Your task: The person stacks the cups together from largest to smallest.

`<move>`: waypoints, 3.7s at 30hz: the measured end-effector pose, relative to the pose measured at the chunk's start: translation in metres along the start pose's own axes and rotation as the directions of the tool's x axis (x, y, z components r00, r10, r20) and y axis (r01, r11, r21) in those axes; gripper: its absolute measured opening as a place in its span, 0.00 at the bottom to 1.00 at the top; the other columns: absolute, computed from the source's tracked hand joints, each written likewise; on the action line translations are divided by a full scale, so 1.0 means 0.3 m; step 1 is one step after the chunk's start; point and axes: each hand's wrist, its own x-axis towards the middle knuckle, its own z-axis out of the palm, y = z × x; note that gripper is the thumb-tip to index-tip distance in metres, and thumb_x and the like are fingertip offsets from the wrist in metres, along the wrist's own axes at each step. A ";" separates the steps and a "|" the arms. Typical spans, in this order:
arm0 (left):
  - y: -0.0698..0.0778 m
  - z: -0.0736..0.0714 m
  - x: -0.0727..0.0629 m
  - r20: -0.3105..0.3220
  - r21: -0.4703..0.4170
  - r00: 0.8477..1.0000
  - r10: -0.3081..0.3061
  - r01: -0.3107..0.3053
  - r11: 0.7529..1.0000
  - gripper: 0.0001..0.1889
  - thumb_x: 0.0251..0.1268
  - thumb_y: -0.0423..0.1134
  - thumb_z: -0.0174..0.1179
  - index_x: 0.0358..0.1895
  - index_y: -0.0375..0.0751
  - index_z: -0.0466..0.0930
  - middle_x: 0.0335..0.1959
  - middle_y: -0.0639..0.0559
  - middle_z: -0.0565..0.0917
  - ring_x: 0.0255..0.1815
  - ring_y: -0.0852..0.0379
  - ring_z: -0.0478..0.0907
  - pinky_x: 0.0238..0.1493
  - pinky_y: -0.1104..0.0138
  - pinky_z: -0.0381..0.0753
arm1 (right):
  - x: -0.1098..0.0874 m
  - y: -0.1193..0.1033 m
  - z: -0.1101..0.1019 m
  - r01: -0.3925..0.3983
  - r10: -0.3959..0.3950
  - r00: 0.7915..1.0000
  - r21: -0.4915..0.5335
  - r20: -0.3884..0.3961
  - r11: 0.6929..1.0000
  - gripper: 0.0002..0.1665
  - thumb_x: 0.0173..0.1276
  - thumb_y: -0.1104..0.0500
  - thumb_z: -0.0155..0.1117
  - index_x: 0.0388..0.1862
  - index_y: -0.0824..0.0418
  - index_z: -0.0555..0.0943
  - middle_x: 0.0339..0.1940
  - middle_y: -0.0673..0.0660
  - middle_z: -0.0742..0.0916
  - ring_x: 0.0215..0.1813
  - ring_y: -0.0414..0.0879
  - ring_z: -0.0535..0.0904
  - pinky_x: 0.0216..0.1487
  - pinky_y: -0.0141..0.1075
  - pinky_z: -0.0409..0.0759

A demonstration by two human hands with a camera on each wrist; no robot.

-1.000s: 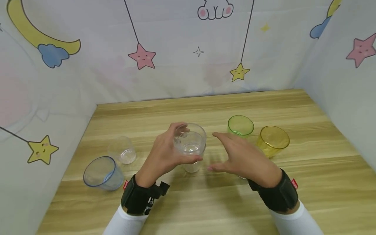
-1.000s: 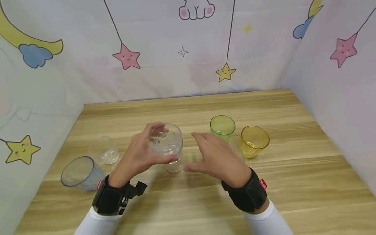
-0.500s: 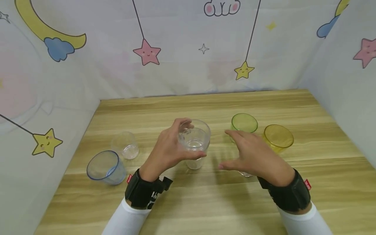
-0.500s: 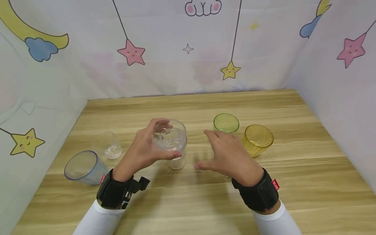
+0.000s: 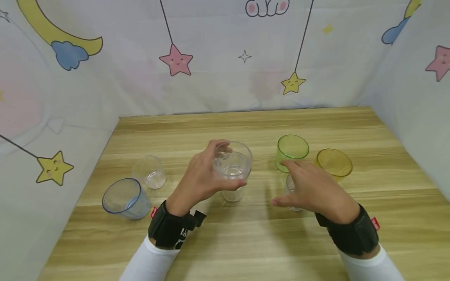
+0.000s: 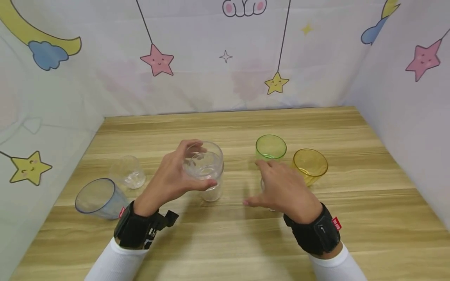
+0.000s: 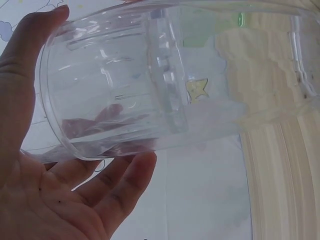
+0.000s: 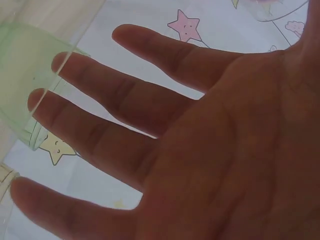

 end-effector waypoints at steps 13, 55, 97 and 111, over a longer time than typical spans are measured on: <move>0.000 -0.011 -0.002 0.001 -0.001 1.000 0.004 -0.004 1.000 0.50 0.37 0.54 0.84 0.67 0.45 0.67 0.56 0.53 0.82 0.52 0.49 0.81 0.48 0.58 0.80 | 0.013 0.006 0.008 -0.097 0.102 0.993 -0.084 0.055 0.992 0.62 0.46 0.27 0.77 0.66 0.69 0.74 0.60 0.68 0.81 0.57 0.64 0.79 0.41 0.61 0.80; -0.002 -0.009 -0.003 0.006 0.016 1.000 0.017 -0.017 1.000 0.50 0.38 0.53 0.84 0.66 0.42 0.67 0.55 0.52 0.83 0.51 0.54 0.80 0.49 0.58 0.80 | 0.016 0.006 -0.009 0.002 0.003 0.990 0.035 -0.142 0.999 0.43 0.54 0.45 0.73 0.62 0.72 0.78 0.55 0.73 0.82 0.54 0.67 0.79 0.52 0.59 0.77; -0.011 -0.017 -0.007 0.005 -0.020 1.000 0.031 -0.031 0.999 0.49 0.38 0.52 0.84 0.66 0.46 0.67 0.56 0.50 0.83 0.52 0.51 0.81 0.48 0.58 0.81 | 0.015 -0.078 -0.054 0.282 -0.159 0.716 0.074 -0.680 0.957 0.32 0.53 0.51 0.75 0.54 0.68 0.86 0.50 0.64 0.87 0.51 0.59 0.83 0.50 0.55 0.80; -0.007 -0.019 -0.010 0.064 0.006 0.998 0.010 -0.011 1.000 0.51 0.42 0.55 0.83 0.70 0.46 0.63 0.58 0.48 0.82 0.52 0.53 0.80 0.48 0.58 0.82 | 0.021 -0.099 -0.077 0.311 -0.167 0.655 0.061 -0.737 0.948 0.31 0.53 0.50 0.73 0.52 0.69 0.86 0.49 0.63 0.87 0.51 0.60 0.83 0.50 0.56 0.80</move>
